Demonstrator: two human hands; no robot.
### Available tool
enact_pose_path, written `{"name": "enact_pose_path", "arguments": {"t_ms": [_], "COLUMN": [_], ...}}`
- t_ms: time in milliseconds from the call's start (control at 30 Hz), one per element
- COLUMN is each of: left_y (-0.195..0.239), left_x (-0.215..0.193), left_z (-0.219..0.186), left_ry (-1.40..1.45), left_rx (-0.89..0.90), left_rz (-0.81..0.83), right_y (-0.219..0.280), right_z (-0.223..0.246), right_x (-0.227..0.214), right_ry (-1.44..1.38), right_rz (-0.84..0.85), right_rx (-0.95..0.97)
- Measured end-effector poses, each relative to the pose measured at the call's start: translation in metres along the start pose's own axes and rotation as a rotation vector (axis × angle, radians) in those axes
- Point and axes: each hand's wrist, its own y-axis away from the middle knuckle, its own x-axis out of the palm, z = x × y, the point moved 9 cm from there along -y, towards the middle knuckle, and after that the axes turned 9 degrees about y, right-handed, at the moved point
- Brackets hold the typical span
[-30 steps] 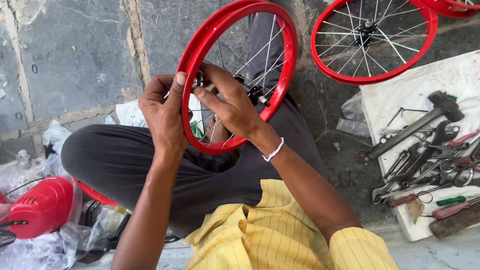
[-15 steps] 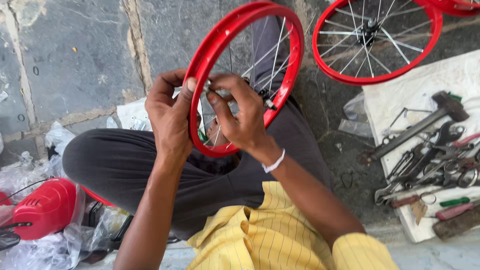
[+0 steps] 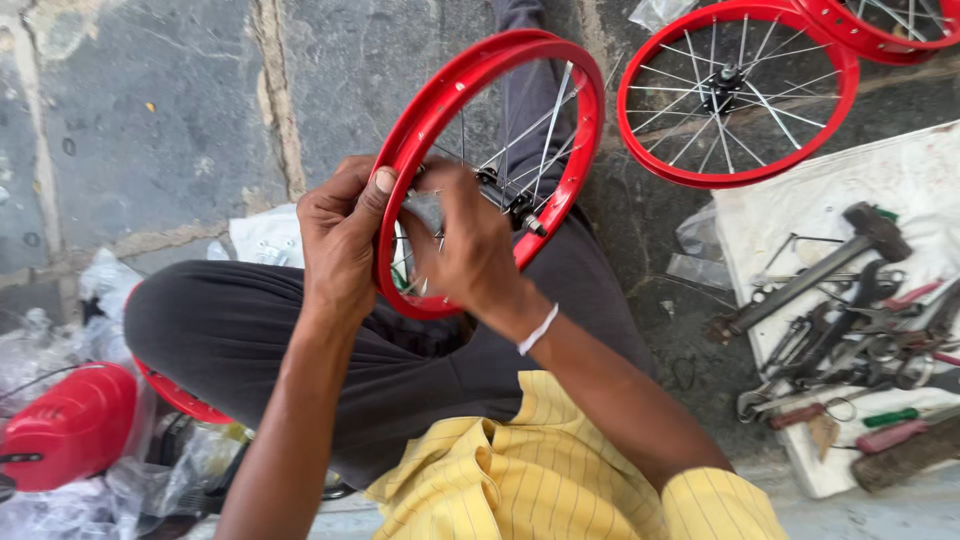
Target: The person sits on the ground and manually installs nipples onto the ends of spokes on a red bicycle wheel rim. They repeatedly pick up small metal nipples and screw them onto the spoke tips by hand, working around the circumference of the wheel.
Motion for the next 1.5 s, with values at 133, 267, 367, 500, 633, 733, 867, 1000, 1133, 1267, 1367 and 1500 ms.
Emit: {"name": "enact_pose_path", "arguments": {"t_ms": [133, 267, 367, 500, 633, 733, 867, 1000, 1133, 1267, 1367, 1500], "left_y": [0.008, 0.002, 0.008, 0.002, 0.015, 0.009, 0.013, 0.008, 0.015, 0.006, 0.013, 0.009], "left_x": [0.001, 0.016, 0.008, 0.024, 0.0, 0.017, 0.011, 0.017, 0.003, 0.014, 0.009, 0.011], "left_z": [-0.006, -0.008, -0.009, -0.016, -0.01, -0.007, -0.008, -0.023, -0.015, -0.014, -0.012, -0.013], "left_ry": [-0.007, 0.093, -0.003, 0.051, -0.106, 0.026, -0.043, -0.12, -0.151, 0.051, -0.019, -0.053], "left_rx": [0.057, -0.054, -0.026, -0.04, -0.035, -0.103, -0.027, 0.076, 0.068, 0.01, 0.029, -0.004], "left_rz": [-0.057, 0.091, -0.022, 0.106, -0.112, 0.088, -0.001, 0.067, -0.069, 0.055, 0.025, -0.025], "right_y": [0.011, 0.005, 0.013, 0.004, 0.019, 0.011, 0.02, 0.014, 0.022, 0.009, 0.016, 0.011], "right_z": [-0.012, -0.007, -0.006, -0.008, -0.014, -0.001, -0.011, -0.006, -0.009, 0.014, 0.0, 0.0], "right_x": [0.0, -0.001, -0.006, -0.003, -0.007, -0.004, -0.003, 0.0, -0.004, -0.006, -0.006, -0.01], "right_ry": [-0.024, -0.027, 0.022, 0.019, 0.024, 0.031, 0.025, 0.084, 0.043, 0.07, 0.027, 0.03], "right_rz": [0.045, 0.015, -0.037, 0.007, -0.014, -0.026, -0.047, -0.016, -0.025, -0.017, -0.053, -0.063], "right_rx": [0.084, 0.059, 0.087, 0.077, 0.145, -0.012, 0.113, 0.017, 0.097, -0.095, 0.124, 0.106]}}
